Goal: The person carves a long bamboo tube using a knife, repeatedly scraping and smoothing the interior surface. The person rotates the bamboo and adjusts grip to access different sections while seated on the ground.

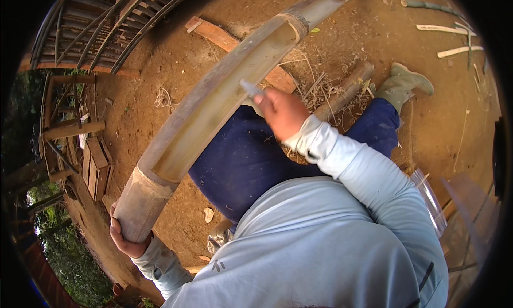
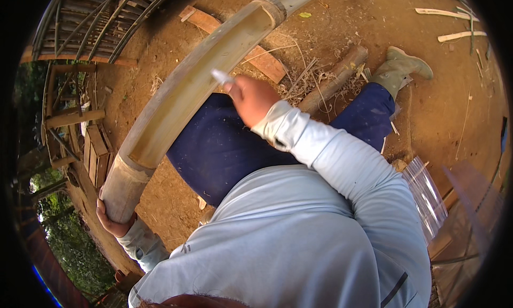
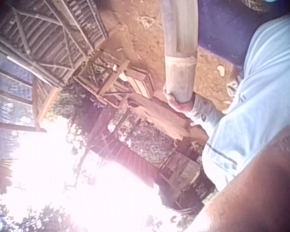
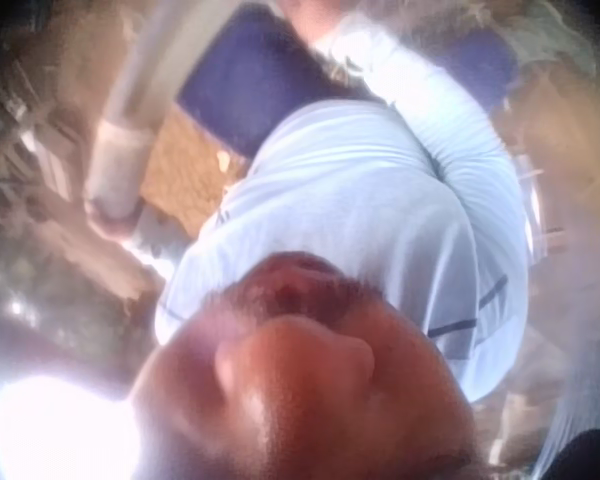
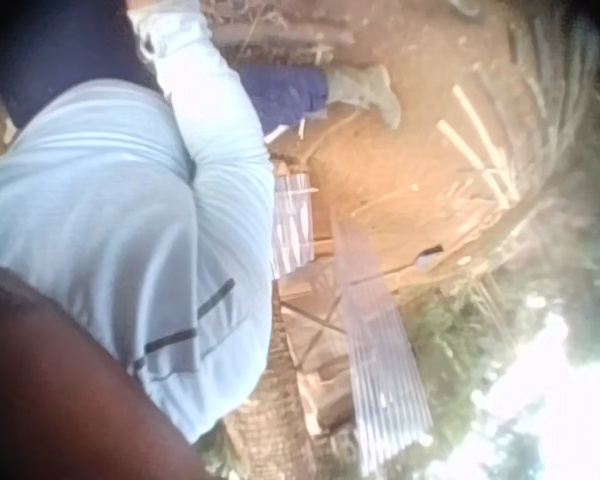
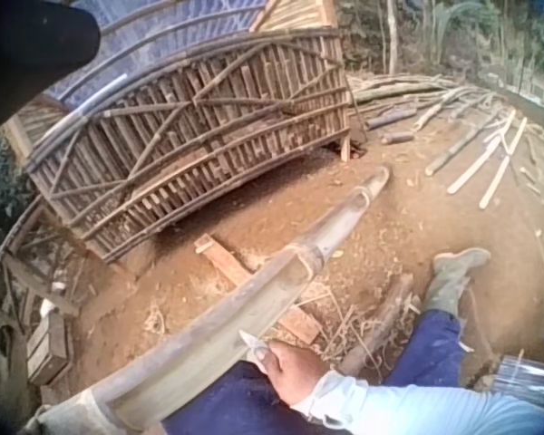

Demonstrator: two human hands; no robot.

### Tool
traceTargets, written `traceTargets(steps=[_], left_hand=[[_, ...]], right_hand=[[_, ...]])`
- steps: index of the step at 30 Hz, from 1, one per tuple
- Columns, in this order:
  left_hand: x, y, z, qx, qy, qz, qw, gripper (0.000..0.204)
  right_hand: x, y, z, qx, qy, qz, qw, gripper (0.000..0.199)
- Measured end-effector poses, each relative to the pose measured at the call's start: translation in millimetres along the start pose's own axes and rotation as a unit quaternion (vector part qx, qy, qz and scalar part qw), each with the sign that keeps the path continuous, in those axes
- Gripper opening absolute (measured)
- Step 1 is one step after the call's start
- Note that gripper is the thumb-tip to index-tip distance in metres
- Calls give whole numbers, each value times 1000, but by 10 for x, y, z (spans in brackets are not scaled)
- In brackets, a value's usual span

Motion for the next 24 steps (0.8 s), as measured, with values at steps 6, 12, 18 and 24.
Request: traceTargets(steps=[6, 12, 18, 24], left_hand=[[-11, -1, -63, -32, -25, 0, 999, 58], [-17, -9, -60, -51, -23, -3, 998, 60], [-15, -25, -7, 9, -5, 27, 1000, 60], [-15, -38, 63, -45, -5, 37, 998, 55]], right_hand=[[128, 117, -115, 19, -23, 31, 999, 32], [-289, -297, 268, -94, -43, -76, 992, 33], [-103, 35, -59, -35, 0, 19, 999, 34], [-360, -192, 124, -82, -31, -87, 992, 36]])
Point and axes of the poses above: each hand's wrist, its own y-axis away from the middle knuckle, its own z-axis out of the back of the hand, x = y × z, the point moved 6 cm from there along -y, towards the middle knuckle, and after that the axes turned 4 degrees about z, right-handed, at the moved point
